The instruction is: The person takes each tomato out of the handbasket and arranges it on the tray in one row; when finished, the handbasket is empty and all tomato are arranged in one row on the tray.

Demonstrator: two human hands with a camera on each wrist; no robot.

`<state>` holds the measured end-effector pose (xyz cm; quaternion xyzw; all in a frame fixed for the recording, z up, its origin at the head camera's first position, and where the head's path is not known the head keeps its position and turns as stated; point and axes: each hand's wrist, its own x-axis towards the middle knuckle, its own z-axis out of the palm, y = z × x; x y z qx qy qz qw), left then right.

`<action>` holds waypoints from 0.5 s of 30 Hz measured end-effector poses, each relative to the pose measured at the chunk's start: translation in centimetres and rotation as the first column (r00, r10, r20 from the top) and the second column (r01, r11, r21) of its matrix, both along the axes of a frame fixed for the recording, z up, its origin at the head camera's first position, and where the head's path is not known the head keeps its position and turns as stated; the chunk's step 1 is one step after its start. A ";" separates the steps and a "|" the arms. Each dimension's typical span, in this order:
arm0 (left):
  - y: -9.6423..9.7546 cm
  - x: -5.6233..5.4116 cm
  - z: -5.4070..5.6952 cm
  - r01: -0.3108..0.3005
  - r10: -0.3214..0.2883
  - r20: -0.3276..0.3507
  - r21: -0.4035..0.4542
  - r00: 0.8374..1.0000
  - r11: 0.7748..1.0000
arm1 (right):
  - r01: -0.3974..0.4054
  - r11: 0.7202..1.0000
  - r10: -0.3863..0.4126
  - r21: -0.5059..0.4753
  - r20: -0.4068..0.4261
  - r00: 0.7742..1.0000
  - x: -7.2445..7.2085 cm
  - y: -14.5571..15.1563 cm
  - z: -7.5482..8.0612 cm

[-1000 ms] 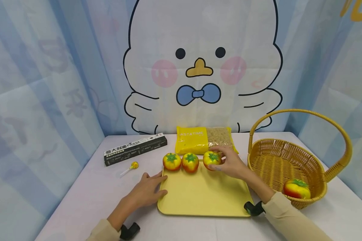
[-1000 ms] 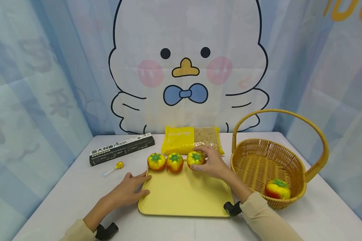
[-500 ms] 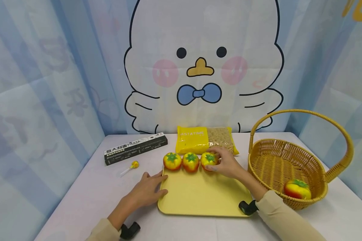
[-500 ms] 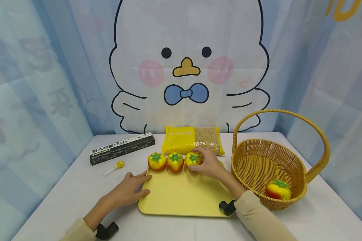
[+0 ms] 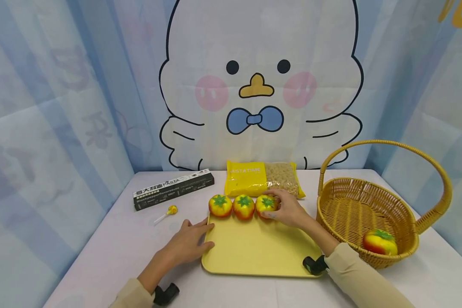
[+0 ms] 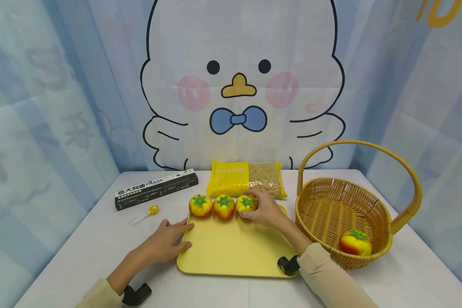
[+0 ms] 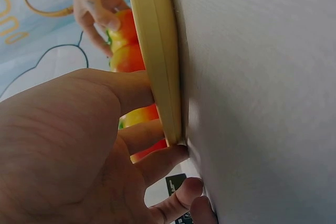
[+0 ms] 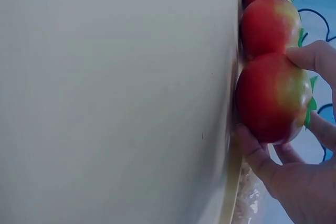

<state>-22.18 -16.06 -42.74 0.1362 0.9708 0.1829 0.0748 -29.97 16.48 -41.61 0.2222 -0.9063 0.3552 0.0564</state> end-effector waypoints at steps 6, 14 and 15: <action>0.0 0.0 0.0 -0.001 0.001 0.004 0.001 1.000 1.000 | 0.008 1.000 -0.008 0.002 0.009 1.000 -0.1 0.1 -0.1; 0.0 0.0 0.0 0.000 0.000 -0.004 -0.003 1.000 1.000 | 0.005 1.000 -0.005 -0.004 0.007 1.000 -0.1 0.0 0.0; 0.0 0.0 0.0 -0.001 0.001 -0.006 -0.005 1.000 1.000 | 0.003 1.000 -0.003 -0.003 0.006 1.000 -0.1 0.0 0.0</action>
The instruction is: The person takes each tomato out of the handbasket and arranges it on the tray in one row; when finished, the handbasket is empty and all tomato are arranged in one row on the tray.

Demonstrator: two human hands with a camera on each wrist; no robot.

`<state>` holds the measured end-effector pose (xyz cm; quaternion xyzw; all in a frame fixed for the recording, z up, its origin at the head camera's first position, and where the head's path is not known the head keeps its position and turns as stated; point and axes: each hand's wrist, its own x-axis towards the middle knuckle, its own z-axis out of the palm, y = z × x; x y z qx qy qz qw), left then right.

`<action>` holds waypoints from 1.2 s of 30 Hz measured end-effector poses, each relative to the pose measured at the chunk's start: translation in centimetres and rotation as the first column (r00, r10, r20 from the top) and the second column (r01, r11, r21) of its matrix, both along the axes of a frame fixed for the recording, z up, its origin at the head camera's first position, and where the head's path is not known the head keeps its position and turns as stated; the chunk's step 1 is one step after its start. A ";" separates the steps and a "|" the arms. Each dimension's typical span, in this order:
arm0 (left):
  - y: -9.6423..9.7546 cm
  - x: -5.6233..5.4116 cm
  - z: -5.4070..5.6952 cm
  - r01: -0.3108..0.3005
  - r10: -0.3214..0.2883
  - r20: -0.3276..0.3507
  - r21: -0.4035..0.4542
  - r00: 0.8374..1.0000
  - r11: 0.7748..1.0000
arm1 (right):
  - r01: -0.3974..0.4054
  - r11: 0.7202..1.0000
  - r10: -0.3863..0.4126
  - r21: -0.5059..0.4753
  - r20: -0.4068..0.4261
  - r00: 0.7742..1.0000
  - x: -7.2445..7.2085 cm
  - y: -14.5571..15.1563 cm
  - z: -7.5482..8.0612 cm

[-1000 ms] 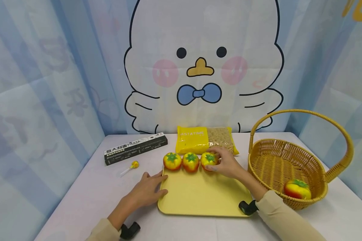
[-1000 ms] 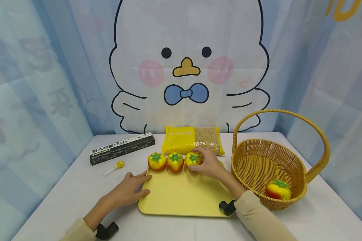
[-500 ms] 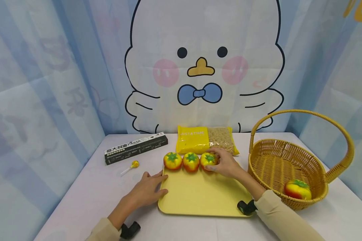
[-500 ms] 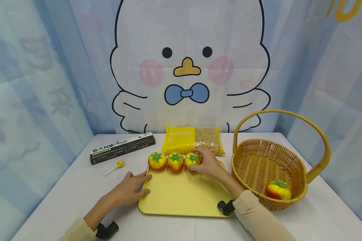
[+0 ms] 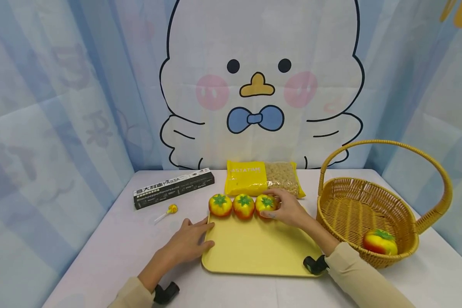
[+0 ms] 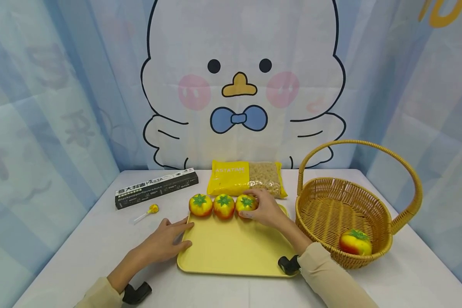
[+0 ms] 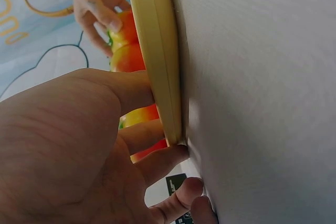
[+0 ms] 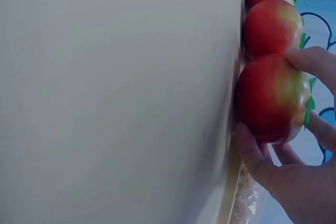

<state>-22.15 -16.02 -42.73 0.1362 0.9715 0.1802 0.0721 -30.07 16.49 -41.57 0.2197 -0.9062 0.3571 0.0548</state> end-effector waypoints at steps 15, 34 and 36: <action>0.2 0.0 0.0 -0.011 0.011 0.017 0.001 1.000 1.000 | -0.036 0.999 0.037 0.007 -0.042 0.998 0.4 0.1 0.1; 0.1 -0.1 0.0 -0.012 0.012 0.020 0.000 1.000 1.000 | -0.071 0.997 0.072 -0.018 0.041 0.997 0.7 1.1 0.8; 0.1 -0.1 0.1 -0.016 0.016 0.021 0.001 1.000 1.000 | -0.081 0.996 0.082 -0.034 0.045 0.996 0.9 1.4 1.1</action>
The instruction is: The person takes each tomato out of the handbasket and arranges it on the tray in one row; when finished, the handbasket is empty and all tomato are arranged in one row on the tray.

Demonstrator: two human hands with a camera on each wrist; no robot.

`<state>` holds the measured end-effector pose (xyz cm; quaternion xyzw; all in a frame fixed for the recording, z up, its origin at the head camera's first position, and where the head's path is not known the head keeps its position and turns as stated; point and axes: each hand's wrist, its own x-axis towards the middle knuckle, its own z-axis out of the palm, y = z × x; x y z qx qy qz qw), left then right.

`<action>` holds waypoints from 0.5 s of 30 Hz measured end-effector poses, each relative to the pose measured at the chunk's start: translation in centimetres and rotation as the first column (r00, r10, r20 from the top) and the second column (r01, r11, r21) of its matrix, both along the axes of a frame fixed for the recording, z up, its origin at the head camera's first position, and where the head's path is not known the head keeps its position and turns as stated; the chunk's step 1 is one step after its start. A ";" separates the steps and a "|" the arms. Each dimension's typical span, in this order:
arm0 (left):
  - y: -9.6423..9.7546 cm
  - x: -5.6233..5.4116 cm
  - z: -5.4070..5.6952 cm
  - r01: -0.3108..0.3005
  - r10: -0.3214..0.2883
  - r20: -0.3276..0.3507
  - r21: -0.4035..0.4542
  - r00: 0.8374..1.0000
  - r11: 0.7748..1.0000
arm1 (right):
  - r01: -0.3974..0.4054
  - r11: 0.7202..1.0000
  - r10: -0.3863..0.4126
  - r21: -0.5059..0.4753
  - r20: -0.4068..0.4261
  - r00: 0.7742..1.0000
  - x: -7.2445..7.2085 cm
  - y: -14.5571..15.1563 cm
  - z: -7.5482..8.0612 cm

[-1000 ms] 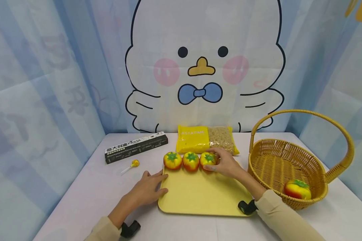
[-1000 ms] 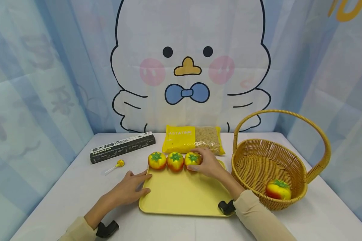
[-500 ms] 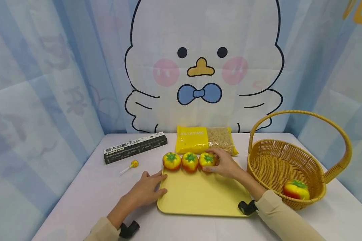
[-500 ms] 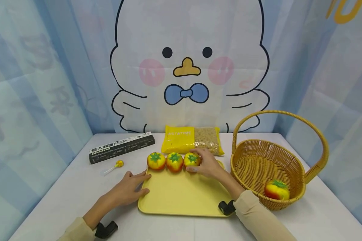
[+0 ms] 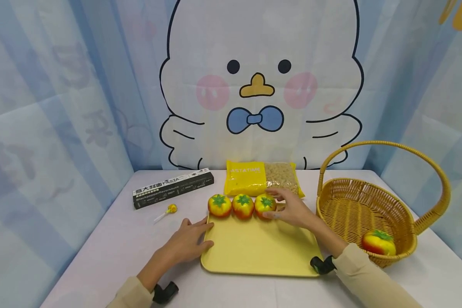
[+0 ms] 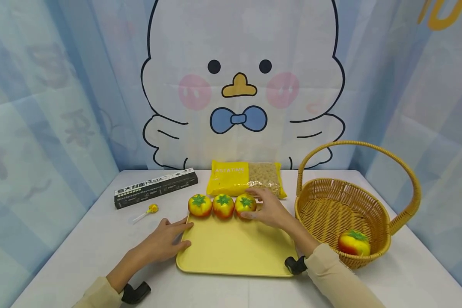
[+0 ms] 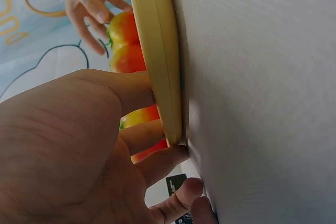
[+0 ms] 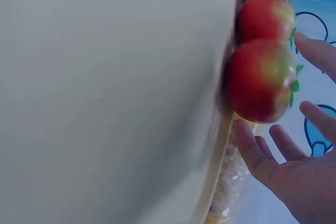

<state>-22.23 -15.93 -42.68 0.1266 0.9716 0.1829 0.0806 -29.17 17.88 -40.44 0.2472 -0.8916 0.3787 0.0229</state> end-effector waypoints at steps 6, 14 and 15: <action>0.1 0.1 0.0 0.001 -0.001 0.000 0.001 1.000 1.000 | -0.016 1.000 0.015 -0.021 -0.033 0.999 1.4 1.0 1.5; 0.1 0.2 0.2 0.004 -0.004 -0.005 -0.001 1.000 1.000 | 0.010 1.000 -0.007 0.025 -0.089 0.996 3.4 2.6 2.8; 0.1 0.2 0.2 0.005 -0.005 -0.006 -0.001 1.000 1.000 | 0.016 0.999 -0.013 0.030 -0.092 0.996 3.6 2.9 2.9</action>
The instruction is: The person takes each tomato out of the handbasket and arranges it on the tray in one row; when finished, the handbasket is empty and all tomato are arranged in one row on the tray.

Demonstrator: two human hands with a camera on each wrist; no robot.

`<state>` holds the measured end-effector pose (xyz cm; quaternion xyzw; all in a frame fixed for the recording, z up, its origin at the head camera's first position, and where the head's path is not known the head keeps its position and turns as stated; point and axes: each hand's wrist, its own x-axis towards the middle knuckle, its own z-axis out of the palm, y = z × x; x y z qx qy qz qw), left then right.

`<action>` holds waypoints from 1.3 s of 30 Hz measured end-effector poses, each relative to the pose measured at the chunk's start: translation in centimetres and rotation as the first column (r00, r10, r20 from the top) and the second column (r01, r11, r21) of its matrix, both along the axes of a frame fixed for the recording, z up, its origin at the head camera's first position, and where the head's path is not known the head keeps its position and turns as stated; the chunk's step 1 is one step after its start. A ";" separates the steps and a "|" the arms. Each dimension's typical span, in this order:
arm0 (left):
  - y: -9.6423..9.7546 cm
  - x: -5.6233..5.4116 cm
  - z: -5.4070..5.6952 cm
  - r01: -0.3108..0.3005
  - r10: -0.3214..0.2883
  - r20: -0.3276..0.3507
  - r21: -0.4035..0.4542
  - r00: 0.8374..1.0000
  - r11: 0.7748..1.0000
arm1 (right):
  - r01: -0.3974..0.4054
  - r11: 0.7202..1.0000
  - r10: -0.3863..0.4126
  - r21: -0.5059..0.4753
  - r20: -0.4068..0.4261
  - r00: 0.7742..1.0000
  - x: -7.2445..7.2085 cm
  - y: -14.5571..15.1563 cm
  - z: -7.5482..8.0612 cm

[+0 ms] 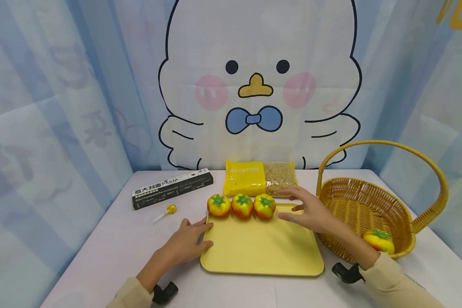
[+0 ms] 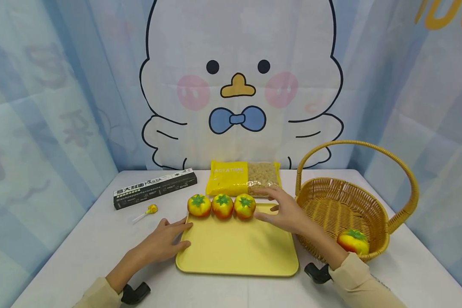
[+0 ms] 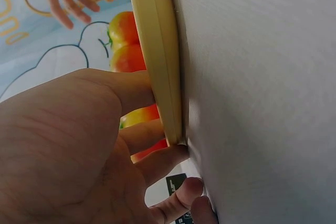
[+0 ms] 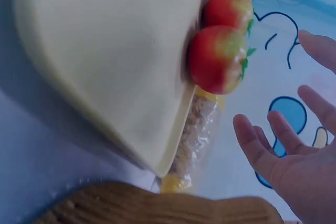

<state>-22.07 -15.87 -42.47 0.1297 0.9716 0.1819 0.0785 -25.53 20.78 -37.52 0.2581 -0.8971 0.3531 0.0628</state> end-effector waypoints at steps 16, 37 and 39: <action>0.1 0.1 0.1 0.005 -0.005 -0.005 -0.002 1.000 1.000 | 0.094 0.995 -0.088 0.032 -0.138 0.986 3.4 5.0 2.0; 0.0 0.1 0.2 0.002 -0.002 -0.005 0.003 1.000 1.000 | 0.171 0.953 -0.153 0.249 -0.088 0.984 3.9 14.6 1.1; 0.0 0.1 0.2 0.007 -0.007 -0.006 0.003 1.000 1.000 | 0.163 0.953 -0.144 0.253 -0.094 0.985 3.9 15.6 0.8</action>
